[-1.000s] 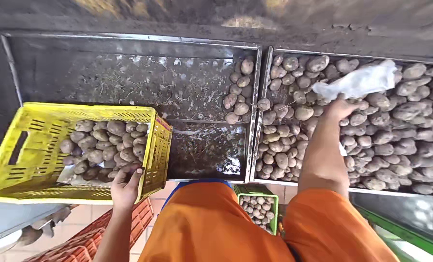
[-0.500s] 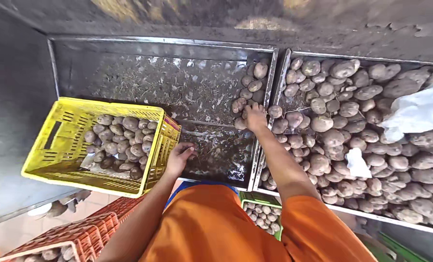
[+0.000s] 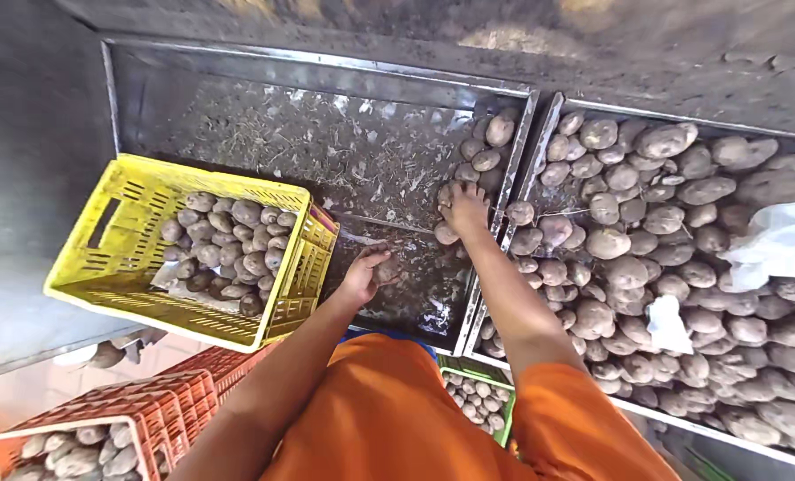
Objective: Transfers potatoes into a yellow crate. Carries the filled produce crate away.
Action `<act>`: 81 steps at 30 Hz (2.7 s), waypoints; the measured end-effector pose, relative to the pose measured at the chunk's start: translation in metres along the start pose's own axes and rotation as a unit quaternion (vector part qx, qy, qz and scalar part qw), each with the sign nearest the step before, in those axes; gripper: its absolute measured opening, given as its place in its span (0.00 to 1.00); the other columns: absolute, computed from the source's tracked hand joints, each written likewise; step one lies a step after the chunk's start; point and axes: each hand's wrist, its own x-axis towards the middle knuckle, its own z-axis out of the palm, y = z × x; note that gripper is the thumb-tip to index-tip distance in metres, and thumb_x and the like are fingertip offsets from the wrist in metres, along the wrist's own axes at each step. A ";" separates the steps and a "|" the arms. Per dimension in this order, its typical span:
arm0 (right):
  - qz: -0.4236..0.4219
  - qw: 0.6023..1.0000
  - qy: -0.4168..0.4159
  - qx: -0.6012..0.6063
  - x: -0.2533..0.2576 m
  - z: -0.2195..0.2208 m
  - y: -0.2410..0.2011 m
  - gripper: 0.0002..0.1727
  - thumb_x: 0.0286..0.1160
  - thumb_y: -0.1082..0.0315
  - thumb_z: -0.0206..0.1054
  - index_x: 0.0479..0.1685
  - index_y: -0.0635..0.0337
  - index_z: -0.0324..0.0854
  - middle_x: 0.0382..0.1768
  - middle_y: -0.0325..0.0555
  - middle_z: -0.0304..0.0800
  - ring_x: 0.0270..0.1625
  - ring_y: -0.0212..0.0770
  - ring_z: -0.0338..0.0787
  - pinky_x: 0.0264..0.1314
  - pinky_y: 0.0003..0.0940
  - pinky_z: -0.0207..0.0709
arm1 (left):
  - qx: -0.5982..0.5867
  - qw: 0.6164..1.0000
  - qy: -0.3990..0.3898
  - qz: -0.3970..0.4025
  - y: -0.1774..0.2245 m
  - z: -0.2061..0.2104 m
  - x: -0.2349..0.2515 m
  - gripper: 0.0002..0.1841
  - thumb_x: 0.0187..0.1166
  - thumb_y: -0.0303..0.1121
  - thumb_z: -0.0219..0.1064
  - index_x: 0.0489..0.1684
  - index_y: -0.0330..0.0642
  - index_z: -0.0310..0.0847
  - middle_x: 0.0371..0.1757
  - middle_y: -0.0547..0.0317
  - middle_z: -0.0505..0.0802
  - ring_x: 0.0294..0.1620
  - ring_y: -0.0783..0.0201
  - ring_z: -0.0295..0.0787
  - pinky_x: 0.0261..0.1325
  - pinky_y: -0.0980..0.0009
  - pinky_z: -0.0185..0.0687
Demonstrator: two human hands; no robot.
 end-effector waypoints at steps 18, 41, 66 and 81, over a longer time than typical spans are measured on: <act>0.030 0.996 -0.063 0.055 -0.072 0.024 0.002 0.34 0.75 0.48 0.72 0.82 0.47 0.75 0.77 0.67 0.75 0.79 0.69 0.74 0.77 0.68 0.70 | -0.085 0.976 -0.200 -0.028 0.000 -0.034 -0.002 0.22 0.89 0.51 0.46 0.54 0.45 0.81 0.40 0.52 0.94 0.32 0.63 0.91 0.33 0.67 0.90; 0.039 0.996 -0.007 0.075 -0.024 0.013 -0.013 0.23 0.88 0.54 0.58 0.74 0.55 0.81 0.69 0.62 0.85 0.63 0.67 0.90 0.62 0.70 0.81 | -0.214 0.945 -0.245 0.033 -0.011 -0.086 -0.031 0.45 0.66 0.82 0.53 0.59 0.50 0.85 0.51 0.40 0.93 0.43 0.44 0.94 0.32 0.48 0.91; 0.136 0.656 0.110 0.734 -0.297 0.051 0.012 0.30 0.79 0.78 0.63 0.82 0.61 0.66 0.53 0.54 0.89 0.41 0.46 0.93 0.46 0.43 0.92 | 0.023 0.958 -0.123 0.258 0.136 -0.313 -0.094 0.36 0.80 0.73 0.43 0.65 0.55 0.79 0.57 0.56 0.92 0.57 0.57 0.91 0.57 0.50 0.90; 0.652 0.378 0.279 0.595 -0.685 0.302 -0.003 0.16 0.89 0.61 0.56 0.58 0.64 0.81 0.38 0.51 0.88 0.34 0.42 0.87 0.37 0.41 0.84 | 0.761 0.647 0.028 0.023 0.126 -0.403 -0.048 0.25 0.80 0.44 0.69 0.76 0.49 0.77 0.70 0.35 0.85 0.70 0.34 0.81 0.69 0.28 0.72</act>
